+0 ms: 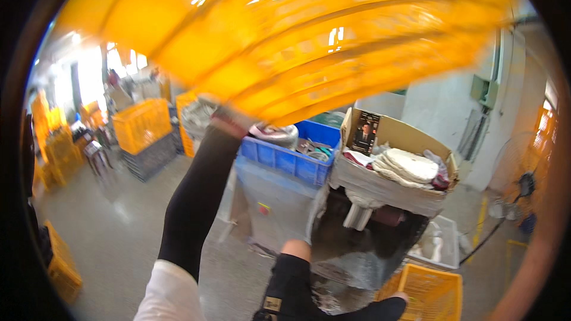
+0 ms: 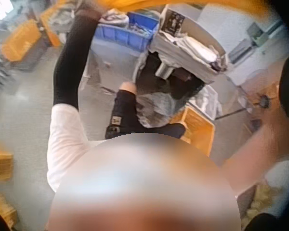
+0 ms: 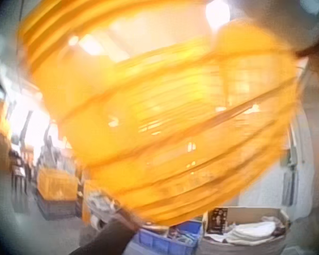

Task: The person sits on the floor and uses a rotating buffing machine to polish black slip-on shoes. They pick up shoes from a yellow basket, press them against the spinning wheel, and place them into another basket. The process is repeated for multiple shoes.

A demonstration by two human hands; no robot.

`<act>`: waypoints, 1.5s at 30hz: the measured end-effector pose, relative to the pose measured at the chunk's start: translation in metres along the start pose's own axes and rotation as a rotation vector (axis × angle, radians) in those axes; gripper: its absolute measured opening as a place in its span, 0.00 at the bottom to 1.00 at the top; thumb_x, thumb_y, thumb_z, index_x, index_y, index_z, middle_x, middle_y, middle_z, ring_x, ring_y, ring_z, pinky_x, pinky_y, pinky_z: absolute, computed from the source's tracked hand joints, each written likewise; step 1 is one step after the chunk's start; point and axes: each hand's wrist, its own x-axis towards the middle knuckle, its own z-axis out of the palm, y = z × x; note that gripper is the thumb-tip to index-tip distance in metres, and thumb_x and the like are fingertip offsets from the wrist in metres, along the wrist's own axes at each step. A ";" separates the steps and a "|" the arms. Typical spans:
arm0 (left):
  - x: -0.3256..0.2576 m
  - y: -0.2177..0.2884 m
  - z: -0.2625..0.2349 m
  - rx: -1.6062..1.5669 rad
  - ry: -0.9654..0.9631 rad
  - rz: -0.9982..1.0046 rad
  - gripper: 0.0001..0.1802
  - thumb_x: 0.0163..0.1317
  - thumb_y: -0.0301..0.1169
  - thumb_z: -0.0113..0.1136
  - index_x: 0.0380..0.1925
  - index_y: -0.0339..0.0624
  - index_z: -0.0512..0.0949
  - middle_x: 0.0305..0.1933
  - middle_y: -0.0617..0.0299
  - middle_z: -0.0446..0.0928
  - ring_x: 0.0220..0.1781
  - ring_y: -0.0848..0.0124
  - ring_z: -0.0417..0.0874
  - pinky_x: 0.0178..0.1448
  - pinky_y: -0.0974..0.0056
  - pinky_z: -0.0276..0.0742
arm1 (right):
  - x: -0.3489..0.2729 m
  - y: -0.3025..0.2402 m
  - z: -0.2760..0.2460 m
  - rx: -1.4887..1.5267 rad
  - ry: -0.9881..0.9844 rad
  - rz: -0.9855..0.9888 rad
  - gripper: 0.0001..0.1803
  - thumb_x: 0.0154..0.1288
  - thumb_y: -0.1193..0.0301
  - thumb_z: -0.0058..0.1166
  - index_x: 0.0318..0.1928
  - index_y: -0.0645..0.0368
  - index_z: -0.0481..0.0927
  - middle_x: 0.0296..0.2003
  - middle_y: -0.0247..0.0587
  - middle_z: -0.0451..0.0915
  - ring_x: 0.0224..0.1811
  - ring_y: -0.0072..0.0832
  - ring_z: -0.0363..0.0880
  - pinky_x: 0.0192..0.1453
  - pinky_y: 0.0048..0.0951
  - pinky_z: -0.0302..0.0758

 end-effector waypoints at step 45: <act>-0.490 -0.368 -0.174 1.370 -0.329 -1.219 0.26 0.72 0.46 0.53 0.60 0.39 0.71 0.63 0.43 0.72 0.61 0.49 0.76 0.59 0.47 0.79 | -0.297 -0.305 -0.711 -1.646 -2.118 1.727 0.23 0.49 0.65 0.68 0.49 0.53 0.85 0.44 0.52 0.86 0.47 0.47 0.86 0.52 0.44 0.82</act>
